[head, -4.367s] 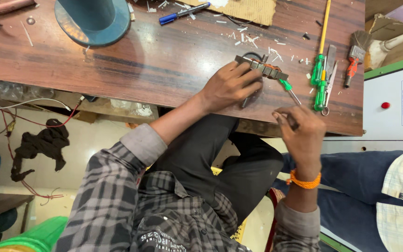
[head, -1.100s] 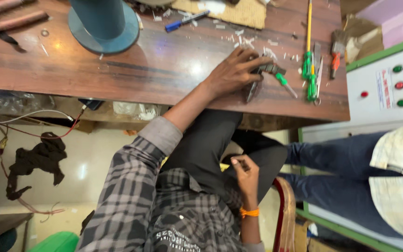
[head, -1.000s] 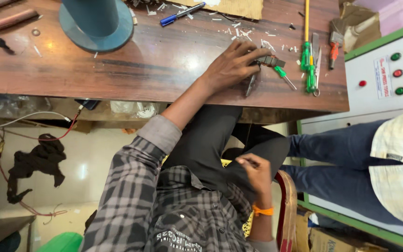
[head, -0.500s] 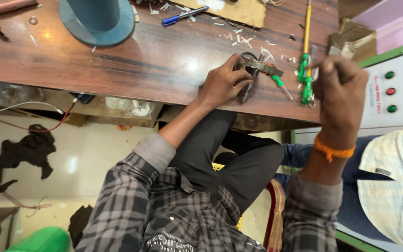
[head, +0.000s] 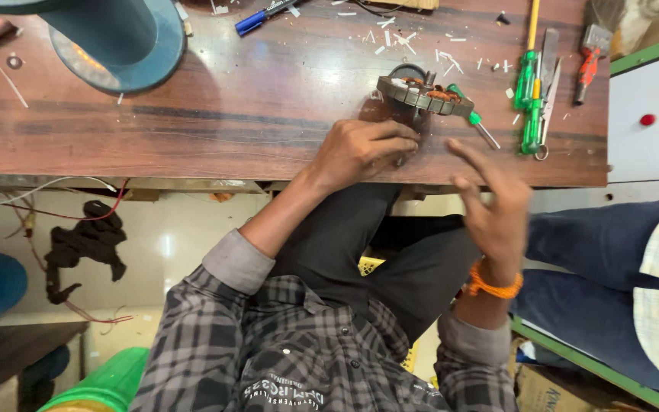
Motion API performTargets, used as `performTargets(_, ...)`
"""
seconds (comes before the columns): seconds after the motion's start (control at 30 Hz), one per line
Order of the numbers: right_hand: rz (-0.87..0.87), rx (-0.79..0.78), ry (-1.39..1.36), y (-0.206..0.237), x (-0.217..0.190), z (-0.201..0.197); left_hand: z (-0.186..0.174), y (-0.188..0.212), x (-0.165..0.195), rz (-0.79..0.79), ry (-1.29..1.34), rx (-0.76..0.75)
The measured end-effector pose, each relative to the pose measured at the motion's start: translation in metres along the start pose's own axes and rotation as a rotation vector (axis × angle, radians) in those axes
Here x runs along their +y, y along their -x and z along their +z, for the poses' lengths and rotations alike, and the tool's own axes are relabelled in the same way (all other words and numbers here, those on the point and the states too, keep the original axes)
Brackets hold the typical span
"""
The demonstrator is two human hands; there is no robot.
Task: The person sits at a workbench and works on an electric motor armature, using a screwdriver to adjust and reposition components on the motor while turning it by hand. They then stand up, walk to another cluttered workbench, and handle and count banknotes.
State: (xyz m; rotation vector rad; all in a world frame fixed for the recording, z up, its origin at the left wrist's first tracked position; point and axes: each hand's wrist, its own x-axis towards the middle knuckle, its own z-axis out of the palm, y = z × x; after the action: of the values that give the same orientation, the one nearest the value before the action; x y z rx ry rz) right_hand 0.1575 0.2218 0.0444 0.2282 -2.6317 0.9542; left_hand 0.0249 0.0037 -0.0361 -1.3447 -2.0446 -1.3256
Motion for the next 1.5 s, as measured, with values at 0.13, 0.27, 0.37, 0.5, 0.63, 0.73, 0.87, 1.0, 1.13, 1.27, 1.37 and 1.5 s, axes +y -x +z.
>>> performTargets(0.13,0.226,-0.071,-0.442,-0.012,0.016,0.055,0.000,-0.002,0.001,-0.129,0.049,0.089)
performTargets(0.27,0.456,-0.133,-0.583,-0.010,0.018,0.054,0.003,-0.004,0.006,-0.220,0.076,0.133)
performTargets(0.37,0.271,-0.058,-0.258,-0.022,0.013,0.026,0.010,-0.004,0.013,-0.327,0.164,0.231)
performTargets(0.5,-0.012,-0.120,0.107,-0.074,0.007,-0.003,0.029,-0.004,0.022,-0.522,0.313,0.364)
performTargets(0.63,0.033,-0.151,0.096,-0.124,0.012,0.003,0.052,-0.006,0.029,-0.857,0.589,0.443)
performTargets(0.73,-0.003,-0.149,0.072,-0.144,0.033,0.010,0.065,-0.006,0.029,-0.958,0.745,0.485)
performTargets(0.87,0.134,-0.187,0.114,-0.159,0.080,0.019,0.075,-0.011,0.020,-1.009,0.715,0.489)
performTargets(1.0,0.224,-0.186,-0.028,-0.148,0.118,0.029,0.075,-0.022,0.020,-0.953,0.571,0.562)
performTargets(1.13,0.184,-0.065,-0.158,-0.128,0.131,0.023,0.048,-0.021,0.043,-0.549,0.094,0.565)
performTargets(1.27,0.330,0.028,-0.250,-0.109,0.108,-0.007,0.003,-0.039,0.018,-0.016,-0.241,0.230)
performTargets(1.37,0.444,0.035,-0.318,-0.101,0.076,-0.031,-0.012,-0.057,-0.010,-0.042,-0.140,-0.063)
performTargets(1.5,0.337,-0.103,-0.398,-0.080,0.042,-0.034,-0.013,-0.058,-0.018,-0.126,-0.029,-0.074)
